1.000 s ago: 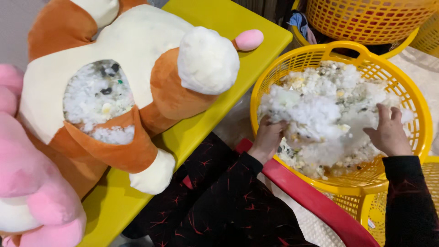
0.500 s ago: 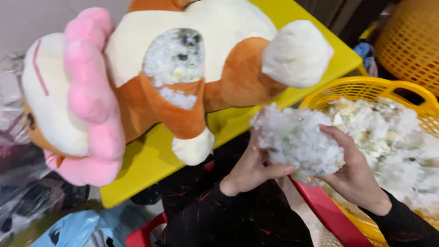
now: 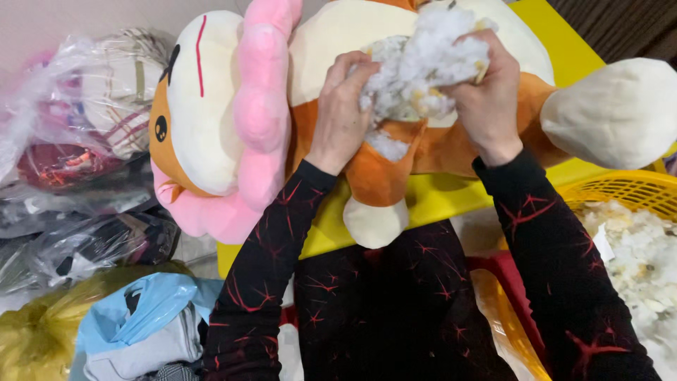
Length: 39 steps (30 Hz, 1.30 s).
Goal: The person repeatedly scoops white stuffing from a yellow basket and inserts it into an opening in the torso of a large plush toy on a yellow table. The person uses both hands to push and distribute the stuffing inside the toy throughout the clip.
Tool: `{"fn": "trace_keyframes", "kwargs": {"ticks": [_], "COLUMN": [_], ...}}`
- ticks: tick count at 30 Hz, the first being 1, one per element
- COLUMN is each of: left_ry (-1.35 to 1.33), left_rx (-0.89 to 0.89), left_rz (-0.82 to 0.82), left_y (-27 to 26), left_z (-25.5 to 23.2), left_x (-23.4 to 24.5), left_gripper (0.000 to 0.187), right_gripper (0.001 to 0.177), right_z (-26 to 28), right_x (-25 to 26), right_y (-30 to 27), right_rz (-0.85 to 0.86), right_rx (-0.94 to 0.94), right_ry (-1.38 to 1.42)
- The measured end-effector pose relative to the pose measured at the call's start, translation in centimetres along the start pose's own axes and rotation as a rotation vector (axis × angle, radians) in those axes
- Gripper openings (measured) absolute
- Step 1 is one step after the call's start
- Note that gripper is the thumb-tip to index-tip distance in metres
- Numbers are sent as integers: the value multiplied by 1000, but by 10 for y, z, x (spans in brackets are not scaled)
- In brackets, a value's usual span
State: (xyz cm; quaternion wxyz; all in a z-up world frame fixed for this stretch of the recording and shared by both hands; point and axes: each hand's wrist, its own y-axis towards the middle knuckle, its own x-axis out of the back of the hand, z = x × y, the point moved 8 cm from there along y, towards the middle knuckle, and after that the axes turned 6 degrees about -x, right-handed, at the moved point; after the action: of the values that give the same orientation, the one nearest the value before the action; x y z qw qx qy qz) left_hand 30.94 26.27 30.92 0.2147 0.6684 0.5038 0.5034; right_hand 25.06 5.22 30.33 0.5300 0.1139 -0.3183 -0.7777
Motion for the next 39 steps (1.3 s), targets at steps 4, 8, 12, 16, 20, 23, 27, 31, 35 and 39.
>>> {"fn": "trace_keyframes", "kwargs": {"ticks": [4, 8, 12, 16, 20, 23, 27, 31, 35, 39], "left_ry": [169, 146, 366, 476, 489, 483, 471, 589, 755, 587], "left_rx": [-107, -150, -60, -124, -112, -73, 82, 310, 540, 697], "left_rz": [177, 240, 319, 444, 479, 535, 631, 803, 1002, 916], "left_y": [-2, -9, -27, -42, -45, -43, -49, -55, -61, -55], "left_z": [3, -26, -52, -65, -37, -5, 32, 64, 82, 100], "left_x": [-28, -20, -4, 0, -18, -50, -95, -128, -141, -119], "left_gripper": [58, 80, 74, 68, 67, 65, 75, 74, 71, 79], "right_gripper": [43, 62, 67, 68, 55, 39, 30, 25, 26, 26], "right_z": [-10, -33, -25, 0, -3, -23, -56, -99, -156, -166], "right_x": [-13, -53, -62, -51, -55, -69, -85, -92, -90, -76], "right_y": [22, 12, 2, -1, -12, -8, -1, 7, 19, 34], "right_rz": [-119, 252, 409, 380, 447, 479, 571, 681, 803, 771], "right_rx": [165, 55, 95, 191, 181, 237, 363, 297, -10, -132], "right_ry": [-531, -694, -896, -928, -761, -870, -1142, -1251, -1466, -1567]}}
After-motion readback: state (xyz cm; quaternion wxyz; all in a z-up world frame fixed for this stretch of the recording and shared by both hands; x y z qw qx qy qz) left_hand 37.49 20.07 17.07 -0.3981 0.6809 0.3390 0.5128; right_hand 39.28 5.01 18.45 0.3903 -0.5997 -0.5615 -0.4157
